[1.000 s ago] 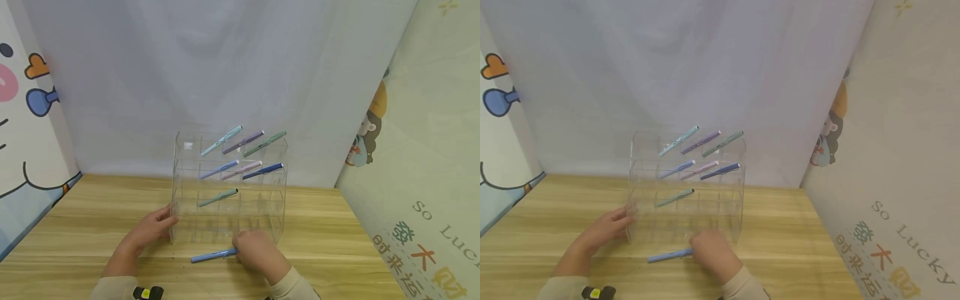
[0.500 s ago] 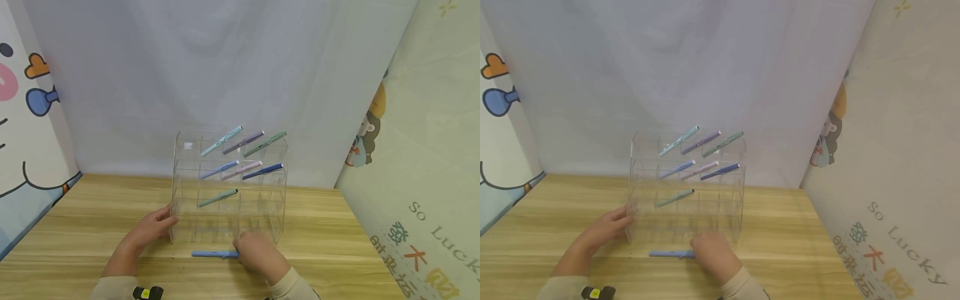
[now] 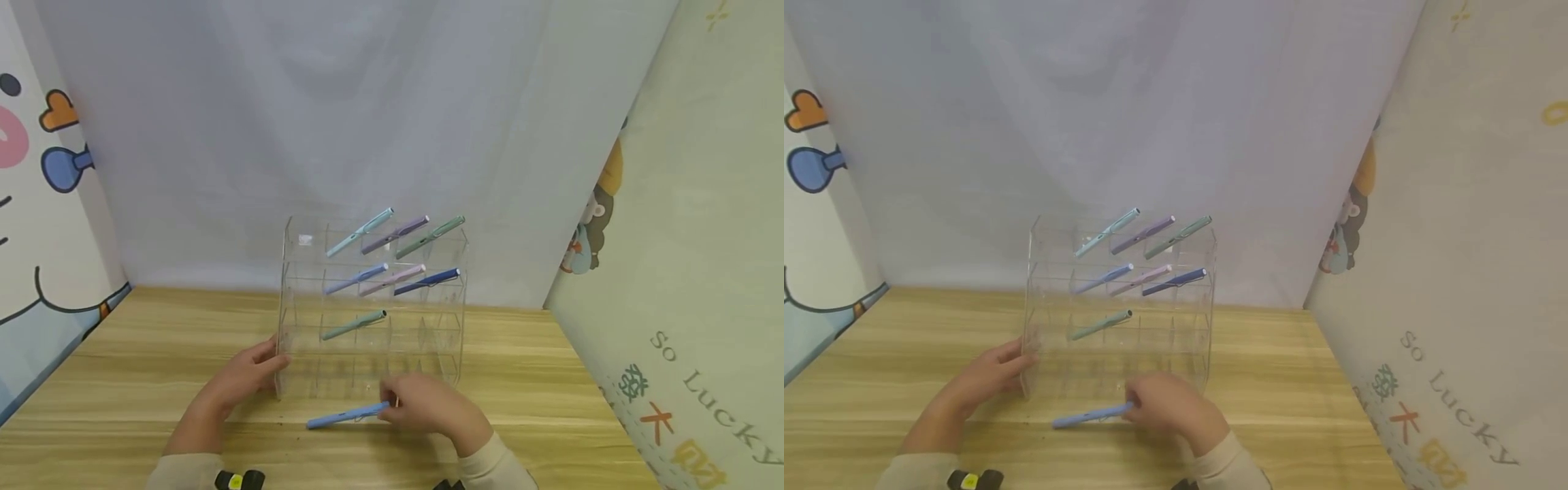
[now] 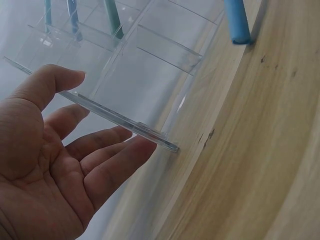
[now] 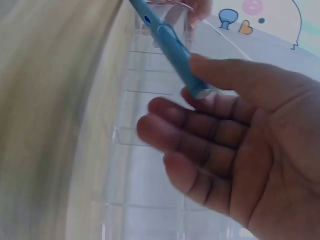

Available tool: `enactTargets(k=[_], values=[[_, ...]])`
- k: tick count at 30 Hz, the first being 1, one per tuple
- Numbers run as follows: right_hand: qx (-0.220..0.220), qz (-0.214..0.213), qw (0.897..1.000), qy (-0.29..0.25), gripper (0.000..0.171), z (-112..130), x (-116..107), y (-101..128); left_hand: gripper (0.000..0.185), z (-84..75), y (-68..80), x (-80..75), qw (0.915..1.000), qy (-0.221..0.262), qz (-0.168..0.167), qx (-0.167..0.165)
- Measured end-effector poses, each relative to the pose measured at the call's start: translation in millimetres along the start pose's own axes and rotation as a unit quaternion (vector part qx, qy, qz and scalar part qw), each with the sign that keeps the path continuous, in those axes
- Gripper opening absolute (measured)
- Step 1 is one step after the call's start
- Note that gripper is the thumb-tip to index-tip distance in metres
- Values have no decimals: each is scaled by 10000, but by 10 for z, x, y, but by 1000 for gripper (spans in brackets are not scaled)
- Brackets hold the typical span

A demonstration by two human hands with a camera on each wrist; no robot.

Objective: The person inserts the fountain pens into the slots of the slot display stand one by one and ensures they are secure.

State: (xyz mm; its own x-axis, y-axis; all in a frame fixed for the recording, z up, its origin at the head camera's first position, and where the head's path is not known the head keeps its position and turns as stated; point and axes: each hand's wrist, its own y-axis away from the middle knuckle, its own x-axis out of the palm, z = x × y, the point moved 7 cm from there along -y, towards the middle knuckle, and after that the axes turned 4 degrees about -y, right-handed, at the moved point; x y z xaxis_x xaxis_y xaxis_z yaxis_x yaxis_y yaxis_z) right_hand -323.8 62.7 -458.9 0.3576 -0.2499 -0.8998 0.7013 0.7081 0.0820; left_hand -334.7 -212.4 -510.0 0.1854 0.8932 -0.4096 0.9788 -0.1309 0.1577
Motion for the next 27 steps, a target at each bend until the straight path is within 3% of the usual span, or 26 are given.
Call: enactTargets(k=[5, 10, 18, 23, 27], values=[[-260, -205, 9952, -921, 11, 19, -111, 22, 83, 17, 9, -7, 10000, -73, -18, -7], [-531, -418, 9790, -1925, 12, -10, -199, 40, 82, 26, 9, -7, 10000, -59, -2, -18], [-1161, -982, 9377, -3124, 16, -56, -447, 138, 78, 45, -16, -16, 10000, -34, -28, 7], [-1641, -1844, 9057, -3447, 18, -88, -661, 216, 78, 50, -16, -21, 9999, -95, -54, -29], [-1855, -2764, 8704, -3627, 21, -155, -820, 267, 79, 19, -17, -16, 9999, -96, -58, 24]])
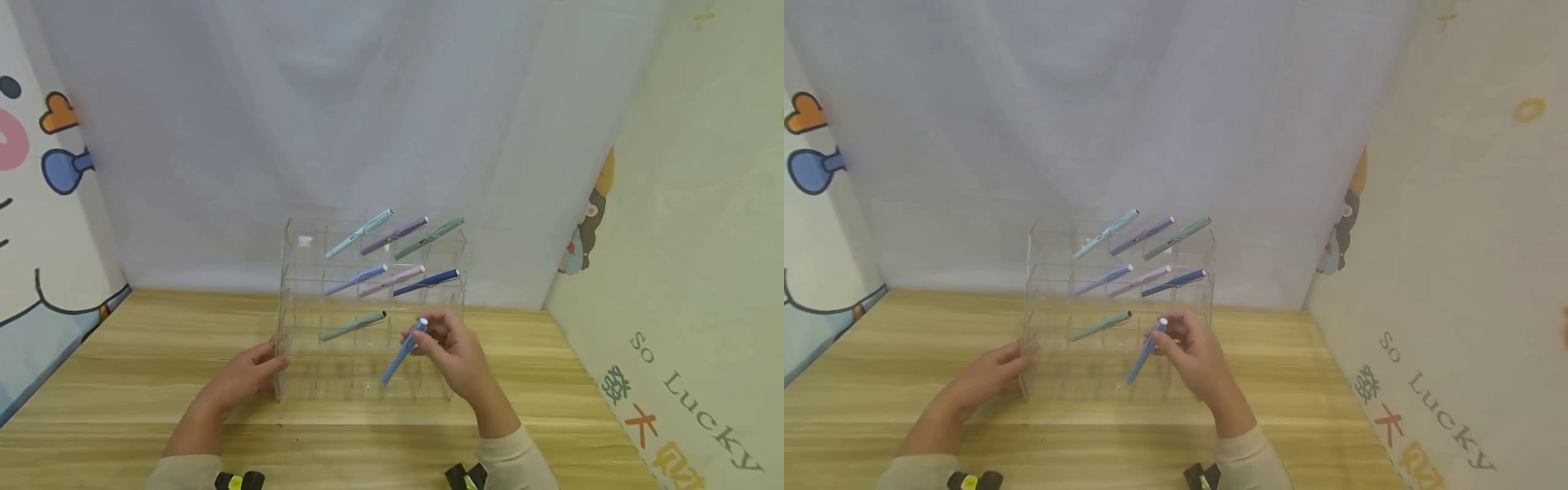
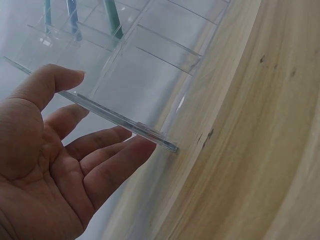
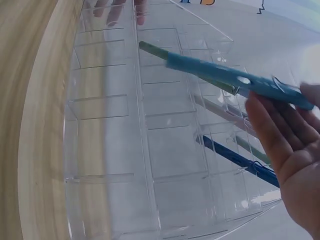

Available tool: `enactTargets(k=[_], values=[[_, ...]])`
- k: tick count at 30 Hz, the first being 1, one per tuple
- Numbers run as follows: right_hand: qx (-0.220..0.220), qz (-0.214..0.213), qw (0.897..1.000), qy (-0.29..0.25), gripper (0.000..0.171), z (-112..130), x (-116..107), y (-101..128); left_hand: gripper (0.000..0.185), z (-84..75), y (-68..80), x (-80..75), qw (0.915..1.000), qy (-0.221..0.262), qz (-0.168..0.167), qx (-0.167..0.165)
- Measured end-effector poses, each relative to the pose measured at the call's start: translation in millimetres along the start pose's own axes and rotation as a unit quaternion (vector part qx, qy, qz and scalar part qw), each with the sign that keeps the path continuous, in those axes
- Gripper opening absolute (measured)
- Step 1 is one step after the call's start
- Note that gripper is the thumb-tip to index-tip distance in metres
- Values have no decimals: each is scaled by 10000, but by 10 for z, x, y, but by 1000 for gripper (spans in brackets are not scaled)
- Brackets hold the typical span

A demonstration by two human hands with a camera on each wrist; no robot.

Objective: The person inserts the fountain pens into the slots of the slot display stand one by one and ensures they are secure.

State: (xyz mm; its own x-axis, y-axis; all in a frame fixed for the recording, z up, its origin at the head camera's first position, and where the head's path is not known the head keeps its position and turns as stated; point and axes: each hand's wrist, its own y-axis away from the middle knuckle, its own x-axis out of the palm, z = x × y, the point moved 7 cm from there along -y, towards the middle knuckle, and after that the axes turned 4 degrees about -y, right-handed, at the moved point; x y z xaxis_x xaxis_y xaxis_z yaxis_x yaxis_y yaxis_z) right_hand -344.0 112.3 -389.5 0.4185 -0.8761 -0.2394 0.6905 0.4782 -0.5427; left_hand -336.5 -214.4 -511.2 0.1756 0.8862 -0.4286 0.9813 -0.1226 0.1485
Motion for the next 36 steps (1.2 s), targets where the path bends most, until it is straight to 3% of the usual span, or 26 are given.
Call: enactTargets(k=[7, 15, 25, 36], values=[[-609, -1463, 9867, -369, 30, 6, -241, -145, 80, -12, 1, 4, 10000, -28, -54, -2], [-1153, -2455, 9608, -566, 34, -81, -296, -198, 78, -14, -1, 24, 9999, 90, -26, 65], [-630, -2484, 9659, -373, 36, -311, -186, -199, 71, -58, 3, 29, 9998, 125, -64, 110], [-476, -2234, 9721, -538, 37, -459, -72, -228, 75, -28, 8, 6, 9998, 114, -72, 113]])
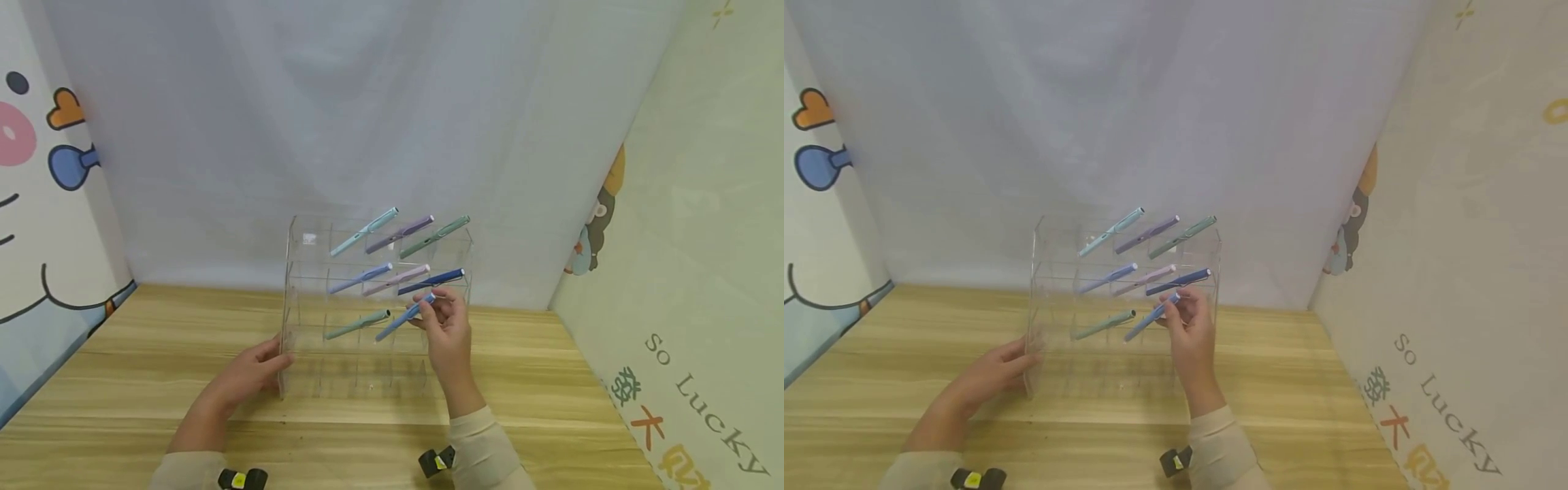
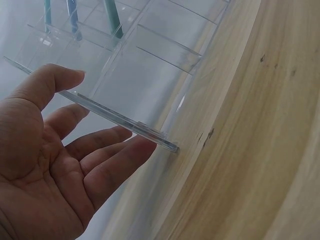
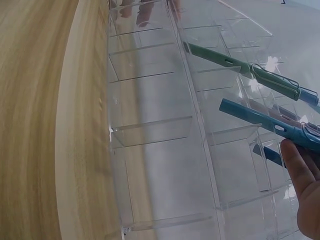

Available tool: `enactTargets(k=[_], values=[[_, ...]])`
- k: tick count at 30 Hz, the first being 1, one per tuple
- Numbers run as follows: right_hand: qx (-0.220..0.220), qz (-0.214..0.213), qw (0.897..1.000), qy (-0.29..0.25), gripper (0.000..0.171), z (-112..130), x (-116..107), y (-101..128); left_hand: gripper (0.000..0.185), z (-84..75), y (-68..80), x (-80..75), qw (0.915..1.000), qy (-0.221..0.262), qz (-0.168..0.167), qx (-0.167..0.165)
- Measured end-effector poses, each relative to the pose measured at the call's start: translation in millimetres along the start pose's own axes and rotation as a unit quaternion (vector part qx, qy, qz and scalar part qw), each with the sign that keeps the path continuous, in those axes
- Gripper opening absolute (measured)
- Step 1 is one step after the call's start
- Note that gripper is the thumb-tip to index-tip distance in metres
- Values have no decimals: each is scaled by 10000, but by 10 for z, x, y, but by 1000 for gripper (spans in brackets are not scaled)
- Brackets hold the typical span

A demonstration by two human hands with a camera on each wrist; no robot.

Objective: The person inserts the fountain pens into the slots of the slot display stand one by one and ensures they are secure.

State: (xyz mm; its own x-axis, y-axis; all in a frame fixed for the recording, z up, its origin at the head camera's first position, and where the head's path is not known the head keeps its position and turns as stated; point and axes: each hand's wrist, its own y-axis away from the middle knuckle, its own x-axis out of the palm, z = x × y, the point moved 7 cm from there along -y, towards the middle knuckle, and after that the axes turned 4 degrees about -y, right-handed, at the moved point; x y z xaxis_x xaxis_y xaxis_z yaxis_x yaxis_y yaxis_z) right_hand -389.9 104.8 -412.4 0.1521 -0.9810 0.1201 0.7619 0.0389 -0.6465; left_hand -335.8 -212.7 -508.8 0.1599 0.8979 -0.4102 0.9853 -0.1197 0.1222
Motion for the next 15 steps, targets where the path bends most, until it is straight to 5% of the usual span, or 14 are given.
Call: enactTargets(k=[15], values=[[413, 75, 9988, 256, 28, -50, 19, 34, 78, 6, -16, 10, 10000, 7, 81, 21]])
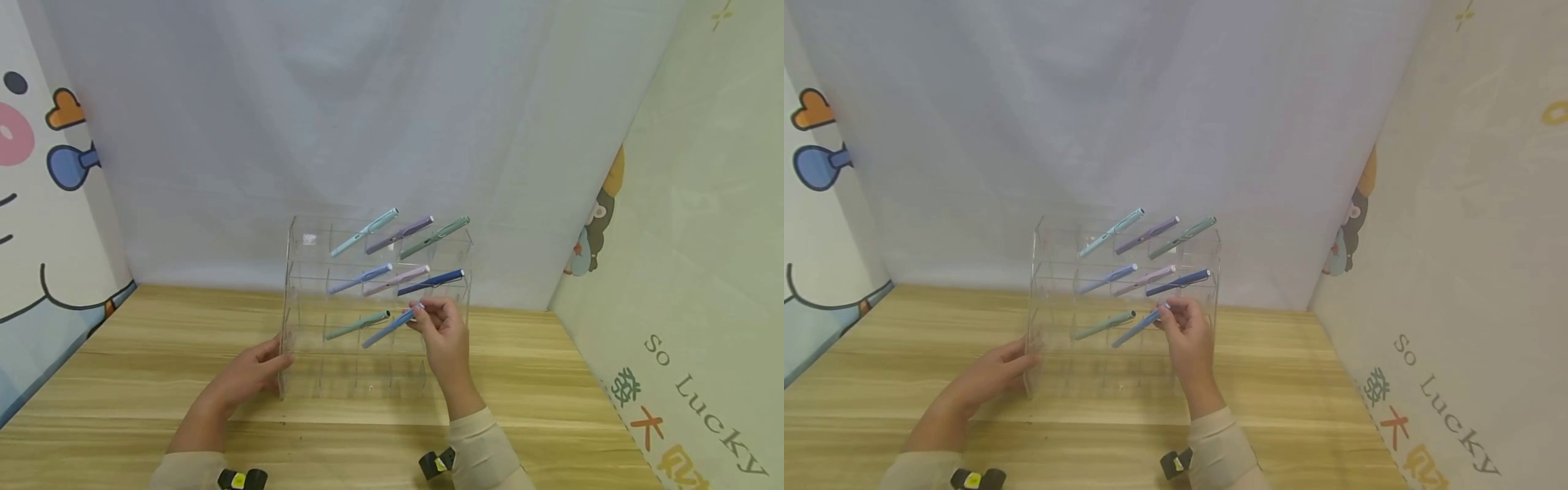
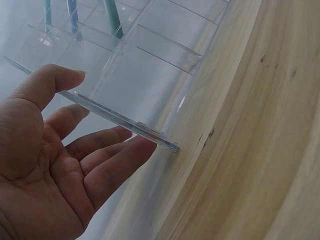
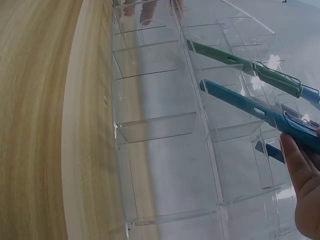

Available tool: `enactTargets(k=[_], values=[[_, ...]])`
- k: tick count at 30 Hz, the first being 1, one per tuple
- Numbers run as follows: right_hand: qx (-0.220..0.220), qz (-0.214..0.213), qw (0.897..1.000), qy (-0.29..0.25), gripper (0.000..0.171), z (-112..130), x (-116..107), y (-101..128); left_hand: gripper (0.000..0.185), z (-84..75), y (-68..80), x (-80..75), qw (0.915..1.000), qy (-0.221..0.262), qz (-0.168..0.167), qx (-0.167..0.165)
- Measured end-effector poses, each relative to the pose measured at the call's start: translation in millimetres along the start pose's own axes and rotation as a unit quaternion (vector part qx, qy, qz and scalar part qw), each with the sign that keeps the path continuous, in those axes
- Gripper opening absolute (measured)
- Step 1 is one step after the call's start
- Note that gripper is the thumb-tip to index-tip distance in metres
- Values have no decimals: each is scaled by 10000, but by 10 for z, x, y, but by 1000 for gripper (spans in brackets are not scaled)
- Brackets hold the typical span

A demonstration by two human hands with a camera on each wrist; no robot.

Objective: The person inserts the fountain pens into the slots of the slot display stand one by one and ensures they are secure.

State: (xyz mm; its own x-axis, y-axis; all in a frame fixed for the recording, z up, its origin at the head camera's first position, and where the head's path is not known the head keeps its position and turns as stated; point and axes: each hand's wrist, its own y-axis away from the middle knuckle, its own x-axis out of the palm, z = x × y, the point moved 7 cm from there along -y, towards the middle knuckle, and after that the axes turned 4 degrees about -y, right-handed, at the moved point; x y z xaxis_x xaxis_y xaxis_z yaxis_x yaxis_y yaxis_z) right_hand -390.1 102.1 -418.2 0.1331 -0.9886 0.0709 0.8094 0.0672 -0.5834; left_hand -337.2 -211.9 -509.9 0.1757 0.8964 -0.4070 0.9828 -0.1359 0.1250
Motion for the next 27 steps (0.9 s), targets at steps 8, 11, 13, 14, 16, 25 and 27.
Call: enactTargets(k=[8, 11, 13, 14, 16, 25, 27], values=[[150, 17, 9998, 142, 24, -33, 2, -6, 80, 31, 5, -12, 9999, -96, -31, -60], [180, 53, 9997, 176, 24, -34, 5, -5, 80, 34, 8, -13, 9999, -97, -39, -83], [210, 77, 9996, 185, 23, -34, 4, -4, 80, 32, 13, -13, 9999, -95, -42, -93], [229, 86, 9995, 185, 24, -30, 3, -2, 80, 30, 14, -13, 9999, -88, -40, -95], [287, 99, 9993, 211, 24, -28, -2, 2, 81, 25, 17, -11, 9999, -83, -38, -91], [339, 116, 9988, 328, 22, -23, -42, 3, 80, 11, 18, -13, 9998, -166, -90, -91], [355, 99, 9987, 349, 22, -21, -47, -1, 80, 6, 19, -11, 9998, -152, -81, -87]])
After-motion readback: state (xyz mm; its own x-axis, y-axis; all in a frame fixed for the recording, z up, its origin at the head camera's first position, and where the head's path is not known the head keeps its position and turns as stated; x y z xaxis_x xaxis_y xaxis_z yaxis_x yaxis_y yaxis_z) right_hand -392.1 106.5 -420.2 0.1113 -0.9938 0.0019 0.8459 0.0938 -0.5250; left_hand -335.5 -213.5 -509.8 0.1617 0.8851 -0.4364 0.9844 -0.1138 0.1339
